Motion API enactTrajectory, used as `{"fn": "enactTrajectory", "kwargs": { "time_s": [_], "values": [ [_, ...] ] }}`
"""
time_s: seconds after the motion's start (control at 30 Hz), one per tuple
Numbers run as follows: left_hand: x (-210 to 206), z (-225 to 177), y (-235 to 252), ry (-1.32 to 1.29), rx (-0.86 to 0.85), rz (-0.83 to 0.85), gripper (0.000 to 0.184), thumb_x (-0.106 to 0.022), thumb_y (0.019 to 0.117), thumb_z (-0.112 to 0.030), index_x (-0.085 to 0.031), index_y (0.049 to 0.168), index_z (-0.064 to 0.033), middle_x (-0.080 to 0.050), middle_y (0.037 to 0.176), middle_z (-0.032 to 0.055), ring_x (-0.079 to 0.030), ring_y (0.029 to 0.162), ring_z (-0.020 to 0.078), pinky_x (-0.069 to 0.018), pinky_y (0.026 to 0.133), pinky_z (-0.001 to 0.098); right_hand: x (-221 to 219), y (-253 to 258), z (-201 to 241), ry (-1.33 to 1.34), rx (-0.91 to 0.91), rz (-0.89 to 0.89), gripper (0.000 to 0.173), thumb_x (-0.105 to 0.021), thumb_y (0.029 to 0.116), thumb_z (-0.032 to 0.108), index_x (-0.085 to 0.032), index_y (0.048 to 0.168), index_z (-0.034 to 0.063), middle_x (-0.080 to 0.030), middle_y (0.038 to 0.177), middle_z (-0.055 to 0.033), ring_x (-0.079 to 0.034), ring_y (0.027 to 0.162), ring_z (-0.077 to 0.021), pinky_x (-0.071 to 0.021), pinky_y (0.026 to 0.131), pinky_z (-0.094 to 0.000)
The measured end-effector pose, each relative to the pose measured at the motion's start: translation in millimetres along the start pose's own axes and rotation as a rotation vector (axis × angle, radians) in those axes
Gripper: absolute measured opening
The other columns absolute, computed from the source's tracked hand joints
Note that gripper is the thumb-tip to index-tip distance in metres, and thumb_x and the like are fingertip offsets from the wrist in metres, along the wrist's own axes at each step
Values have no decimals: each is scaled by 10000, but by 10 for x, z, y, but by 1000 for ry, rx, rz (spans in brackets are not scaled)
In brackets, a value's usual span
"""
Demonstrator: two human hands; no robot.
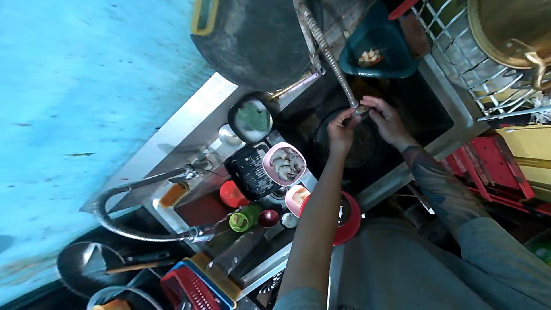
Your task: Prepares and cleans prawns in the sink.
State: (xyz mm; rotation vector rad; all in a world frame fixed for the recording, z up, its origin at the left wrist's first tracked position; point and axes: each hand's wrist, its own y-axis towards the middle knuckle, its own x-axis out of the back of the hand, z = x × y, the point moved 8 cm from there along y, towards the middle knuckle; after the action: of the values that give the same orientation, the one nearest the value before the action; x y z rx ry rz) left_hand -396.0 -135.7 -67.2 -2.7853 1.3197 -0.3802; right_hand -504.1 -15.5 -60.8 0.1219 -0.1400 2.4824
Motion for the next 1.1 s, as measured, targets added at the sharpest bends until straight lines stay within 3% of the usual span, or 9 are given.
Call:
{"fn": "enactTrajectory", "kwargs": {
  "time_s": [0.3, 0.5, 0.63, 0.8, 1.1],
  "values": [
    [-26, -54, -28, -35, 2, 20, 263, -746, 931, -83, -708, 1178, -1, -731, 1100, 102, -707, 991, 152, -597, 899, 329, 49, -6, -43, 7, 28, -39, 359, -420, 1074, 65, -585, 1388, 9, -619, 1416, -100, -560, 1348, -178, -462, 1154, -371],
    [19, -57, -83, -91, -29, 17, 258, -730, 933, -41, -710, 1189, -13, -736, 1061, 87, -709, 935, 154, -607, 853, 327, 7, -34, -33, 34, 26, -37, 336, -437, 1083, 101, -614, 1356, 20, -639, 1384, -87, -585, 1308, -171, -481, 1126, -363],
    [18, -74, -71, -79, -24, 2, 244, -745, 923, -43, -719, 1163, -12, -738, 1028, 83, -709, 908, 143, -607, 842, 318, 11, -52, -6, 14, 36, -43, 347, -442, 1084, 109, -592, 1385, 24, -621, 1408, -89, -588, 1300, -172, -489, 1116, -359],
    [-48, -45, -10, -76, -8, 6, 270, -761, 915, -70, -709, 1171, -3, -738, 1049, 98, -713, 917, 154, -609, 849, 328, 67, -79, 47, -76, 48, -58, 397, -418, 1093, 136, -527, 1460, 31, -575, 1477, -75, -517, 1391, -159, -435, 1178, -361],
    [-41, -60, -30, -211, 11, 7, 309, -724, 932, -24, -657, 1229, 29, -728, 1097, 121, -709, 1008, 191, -602, 908, 362, 199, -125, -27, -19, 21, -116, 384, -427, 1101, 147, -531, 1449, 25, -587, 1459, -90, -546, 1364, -175, -465, 1151, -355]
  ]
}}
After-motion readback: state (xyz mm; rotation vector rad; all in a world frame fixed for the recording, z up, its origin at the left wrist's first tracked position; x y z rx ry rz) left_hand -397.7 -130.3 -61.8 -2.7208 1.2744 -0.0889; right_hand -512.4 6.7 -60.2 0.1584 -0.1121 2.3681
